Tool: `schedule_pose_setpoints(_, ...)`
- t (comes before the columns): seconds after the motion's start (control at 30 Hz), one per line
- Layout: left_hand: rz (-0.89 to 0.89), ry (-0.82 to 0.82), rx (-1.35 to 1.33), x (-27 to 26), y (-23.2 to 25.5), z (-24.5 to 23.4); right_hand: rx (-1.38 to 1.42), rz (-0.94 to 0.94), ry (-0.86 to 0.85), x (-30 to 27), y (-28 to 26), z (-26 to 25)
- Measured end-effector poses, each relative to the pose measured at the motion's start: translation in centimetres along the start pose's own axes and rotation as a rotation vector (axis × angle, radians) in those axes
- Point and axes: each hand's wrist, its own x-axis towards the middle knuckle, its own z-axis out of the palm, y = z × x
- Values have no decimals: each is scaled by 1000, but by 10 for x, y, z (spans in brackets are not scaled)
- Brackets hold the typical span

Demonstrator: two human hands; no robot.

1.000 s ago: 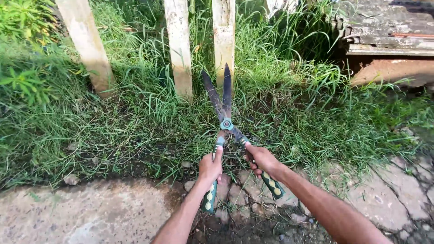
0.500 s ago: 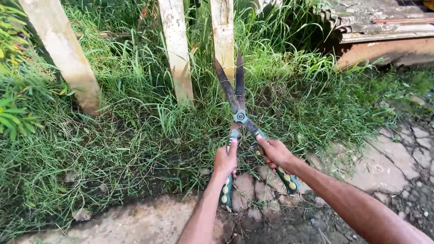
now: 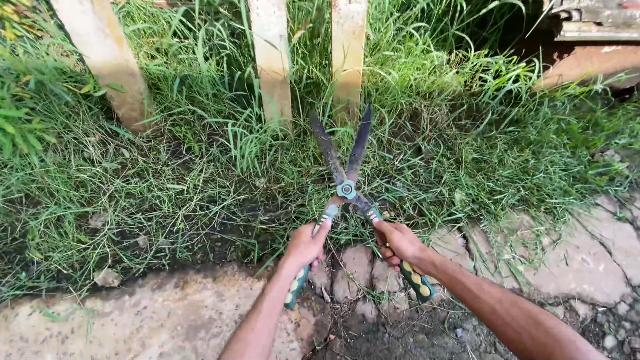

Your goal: Trim grass and weeds around wooden posts using garden shears.

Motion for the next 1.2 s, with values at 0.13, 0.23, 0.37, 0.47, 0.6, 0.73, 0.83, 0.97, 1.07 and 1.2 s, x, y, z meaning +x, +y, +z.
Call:
schedule_pose_setpoints(0.13,-51,-56,25,1,8,-5,-36,19,-50,9,17,-24)
schedule_pose_setpoints(0.23,-91,-122,48,-1,19,-4,-4,32,-84,25,23,-35)
schedule_pose_setpoints(0.37,-150,-141,49,3,39,8,-49,11,-123,49,22,-52)
schedule_pose_setpoints(0.47,-172,-127,45,29,25,12,-41,14,-148,54,14,-61)
schedule_pose_setpoints(0.6,-207,-106,84,37,35,16,-43,23,-190,69,15,-75)
schedule_pose_setpoints(0.73,-222,-77,92,55,18,15,-19,43,-198,75,9,-73)
schedule_pose_setpoints(0.83,-200,-57,106,60,-2,26,-51,44,-198,86,20,-57)
schedule_pose_setpoints(0.97,-204,175,-99,43,3,76,119,31,-202,90,21,-3)
schedule_pose_setpoints(1.07,-190,274,-185,40,-6,93,168,2,-176,83,19,14)
schedule_pose_setpoints(1.2,-125,287,-194,39,-2,95,170,-17,-137,72,14,10)
